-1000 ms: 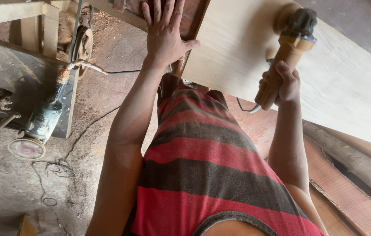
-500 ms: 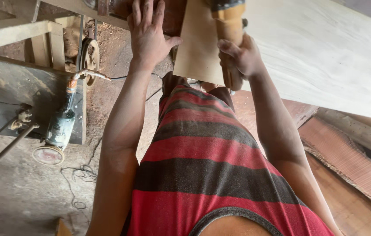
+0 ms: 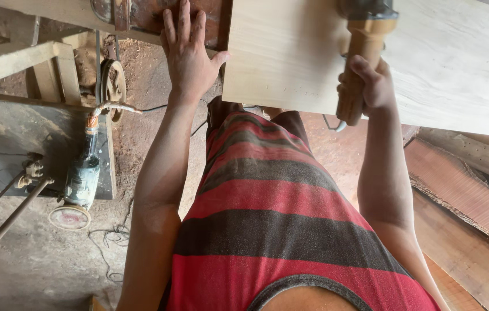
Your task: The person uses an electric sander to smooth the surface of a large wooden plank on a workbench. They move the sander back and forth across the plank, then flip it over to sand the other side.
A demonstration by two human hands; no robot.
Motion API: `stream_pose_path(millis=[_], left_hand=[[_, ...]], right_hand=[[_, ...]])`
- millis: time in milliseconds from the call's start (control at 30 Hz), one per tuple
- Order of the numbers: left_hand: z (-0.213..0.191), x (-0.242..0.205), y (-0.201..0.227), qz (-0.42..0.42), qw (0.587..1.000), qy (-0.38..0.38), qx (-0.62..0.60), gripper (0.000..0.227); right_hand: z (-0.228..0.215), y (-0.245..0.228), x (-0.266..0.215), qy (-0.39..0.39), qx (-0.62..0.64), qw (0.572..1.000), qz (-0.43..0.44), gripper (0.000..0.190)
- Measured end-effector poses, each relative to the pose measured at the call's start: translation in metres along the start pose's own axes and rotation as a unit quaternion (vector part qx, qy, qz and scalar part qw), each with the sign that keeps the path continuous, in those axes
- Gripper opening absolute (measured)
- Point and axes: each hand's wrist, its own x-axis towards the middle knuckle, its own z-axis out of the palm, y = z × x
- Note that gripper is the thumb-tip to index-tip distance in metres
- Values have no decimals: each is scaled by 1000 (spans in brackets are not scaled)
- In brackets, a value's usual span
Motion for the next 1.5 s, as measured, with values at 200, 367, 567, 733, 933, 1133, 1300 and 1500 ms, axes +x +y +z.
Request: stream_pose_path(millis=[200, 367, 567, 733, 933, 1133, 1300, 1500], left_hand=[[-1, 4, 2, -2, 1000, -7, 2, 97], [-5, 9, 7, -7, 1000, -18, 17, 95], [-16, 12, 10, -12, 999, -38, 24, 94], [-15, 10, 8, -17, 998, -48, 25, 93], [-12, 15, 5, -37, 996, -68, 35, 99], [-24, 28, 18, -96, 988, -111, 45, 106], [-32, 27, 27, -102, 989, -97, 33, 104], [-27, 23, 22, -106, 991, -80, 7, 101]], right_hand=[[-34, 8, -22, 91, 88, 992, -5, 51], [-19, -7, -2, 74, 63, 995, 20, 41], [58, -15, 42, -70, 40, 996, -26, 21], [78, -22, 44, -99, 18, 994, -32, 29], [13, -24, 36, -20, 45, 998, -25, 29], [-84, -23, 13, 44, 36, 998, -3, 34], [-155, -14, 2, 92, -1, 996, 6, 42], [-211, 9, -18, 132, 62, 989, -19, 54]])
